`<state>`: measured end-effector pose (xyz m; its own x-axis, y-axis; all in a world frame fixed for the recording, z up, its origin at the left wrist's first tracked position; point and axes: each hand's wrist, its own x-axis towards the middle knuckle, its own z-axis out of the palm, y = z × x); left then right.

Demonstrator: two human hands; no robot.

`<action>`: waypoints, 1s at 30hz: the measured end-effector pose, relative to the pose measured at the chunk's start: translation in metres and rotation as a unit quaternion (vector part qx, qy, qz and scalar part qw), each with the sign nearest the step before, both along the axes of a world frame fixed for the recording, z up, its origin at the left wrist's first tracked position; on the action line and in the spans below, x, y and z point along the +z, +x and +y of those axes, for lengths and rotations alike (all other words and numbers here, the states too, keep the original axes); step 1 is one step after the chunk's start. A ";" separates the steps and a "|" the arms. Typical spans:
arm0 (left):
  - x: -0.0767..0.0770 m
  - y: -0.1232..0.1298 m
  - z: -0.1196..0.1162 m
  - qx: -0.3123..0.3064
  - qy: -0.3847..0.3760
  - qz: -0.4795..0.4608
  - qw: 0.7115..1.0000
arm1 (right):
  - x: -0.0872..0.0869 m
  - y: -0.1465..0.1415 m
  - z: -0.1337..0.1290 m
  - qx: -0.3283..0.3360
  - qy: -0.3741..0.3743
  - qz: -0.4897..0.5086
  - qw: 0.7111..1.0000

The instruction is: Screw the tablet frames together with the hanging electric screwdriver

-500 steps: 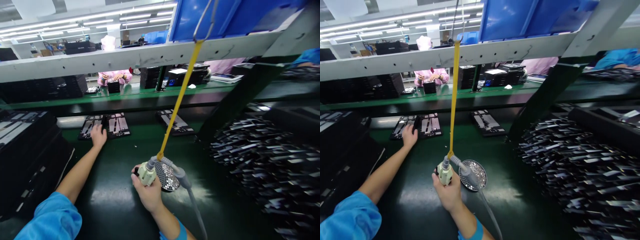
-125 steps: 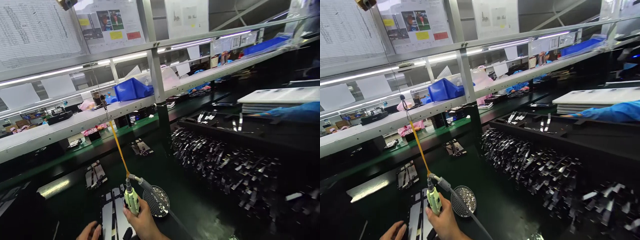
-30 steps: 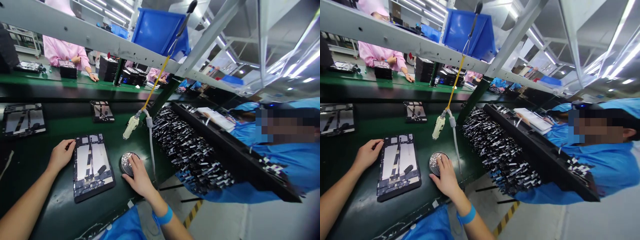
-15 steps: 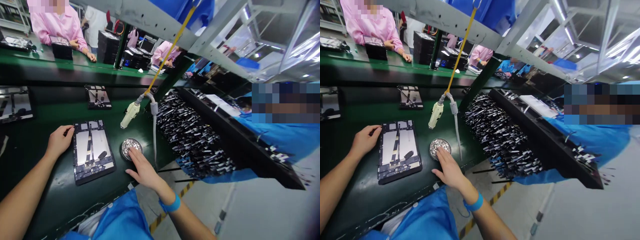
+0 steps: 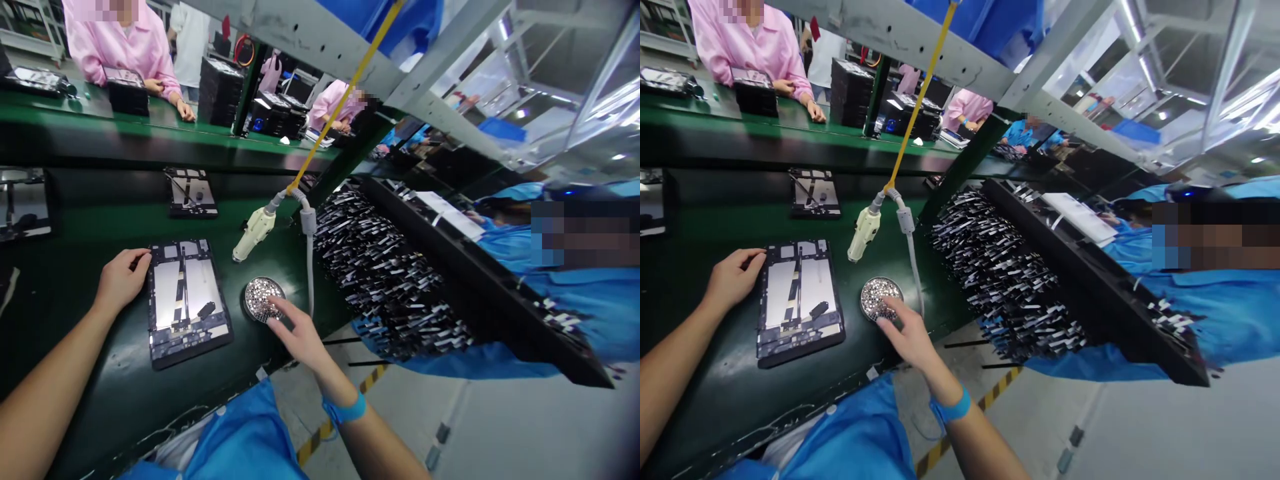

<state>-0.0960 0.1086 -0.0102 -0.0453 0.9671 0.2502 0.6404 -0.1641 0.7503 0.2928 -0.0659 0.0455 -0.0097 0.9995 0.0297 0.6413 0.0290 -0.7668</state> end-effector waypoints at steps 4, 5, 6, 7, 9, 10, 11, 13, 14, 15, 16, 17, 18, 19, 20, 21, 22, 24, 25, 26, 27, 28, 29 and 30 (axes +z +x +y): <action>0.000 -0.001 0.001 -0.002 0.004 0.007 1.000 | -0.005 -0.009 0.030 -0.117 -0.091 0.220 0.964; 0.000 -0.001 0.001 -0.004 0.008 0.007 1.000 | -0.007 -0.013 0.037 -0.122 -0.106 0.262 0.951; 0.000 -0.001 0.002 -0.005 0.011 0.005 1.000 | -0.010 -0.018 0.044 -0.125 -0.115 0.295 0.940; -0.001 -0.001 0.002 -0.006 0.013 0.002 1.000 | -0.012 -0.022 0.049 -0.129 -0.119 0.318 0.932; 0.000 0.000 0.001 -0.005 0.012 -0.004 1.000 | -0.015 -0.025 0.058 -0.141 -0.116 0.337 0.924; 0.000 0.000 0.001 -0.004 0.009 -0.007 1.000 | -0.016 -0.024 0.062 -0.147 -0.111 0.339 0.923; 0.000 0.000 0.001 -0.005 0.004 -0.008 1.000 | -0.016 -0.021 0.065 -0.153 -0.105 0.340 0.922; 0.001 0.001 0.000 -0.006 -0.003 -0.010 1.000 | -0.016 -0.013 0.067 -0.168 -0.090 0.337 0.922; 0.001 0.001 0.000 -0.008 -0.005 -0.009 1.000 | -0.016 -0.009 0.067 -0.173 -0.085 0.335 0.922; 0.002 0.001 0.000 -0.010 -0.005 -0.007 1.000 | -0.016 -0.005 0.065 -0.174 -0.084 0.332 0.923; 0.002 0.001 0.000 -0.010 -0.003 -0.005 1.000 | -0.016 -0.003 0.063 -0.172 -0.086 0.330 0.924; 0.002 0.001 0.001 -0.009 0.000 -0.005 1.000 | -0.016 -0.003 0.061 -0.167 -0.092 0.329 0.925; 0.002 0.001 0.001 -0.008 0.001 -0.005 1.000 | -0.016 -0.003 0.058 -0.160 -0.100 0.328 0.926; 0.002 0.001 0.001 -0.006 0.001 -0.004 1.000 | -0.016 -0.005 0.057 -0.151 -0.110 0.328 0.926; 0.002 0.001 0.001 -0.004 -0.001 -0.003 1.000 | -0.016 -0.008 0.056 -0.143 -0.118 0.327 0.927; 0.002 0.001 0.001 -0.003 -0.004 -0.002 1.000 | -0.015 -0.011 0.056 -0.139 -0.121 0.327 0.927; 0.001 0.002 0.002 -0.003 -0.004 -0.001 1.000 | -0.014 -0.013 0.058 -0.139 -0.117 0.327 0.927; 0.000 0.002 0.002 -0.009 0.001 0.000 1.000 | -0.013 -0.015 0.061 -0.152 -0.096 0.327 0.928; 0.000 0.002 0.002 -0.012 0.006 -0.001 1.000 | -0.012 -0.015 0.063 -0.160 -0.083 0.325 0.929; 0.000 0.002 0.002 -0.014 0.010 -0.002 1.000 | -0.011 -0.015 0.064 -0.166 -0.072 0.320 0.930; 0.001 0.002 0.001 -0.014 0.013 -0.003 1.000 | -0.011 -0.014 0.064 -0.169 -0.066 0.312 0.932; 0.001 0.003 0.001 -0.014 0.015 -0.005 1.000 | -0.011 -0.013 0.063 -0.173 -0.064 0.305 0.934; 0.001 0.003 0.001 -0.012 0.016 -0.006 1.000 | -0.011 -0.013 0.062 -0.171 -0.061 0.286 0.941; 0.002 0.003 0.001 -0.011 0.016 -0.008 1.000 | -0.011 -0.012 0.059 -0.160 -0.051 0.251 0.953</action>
<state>-0.0928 0.1096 -0.0082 -0.0273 0.9597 0.2796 0.6244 -0.2021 0.7546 0.2804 -0.0066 0.0340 0.2861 0.9469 -0.1470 0.1561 -0.1974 -0.9678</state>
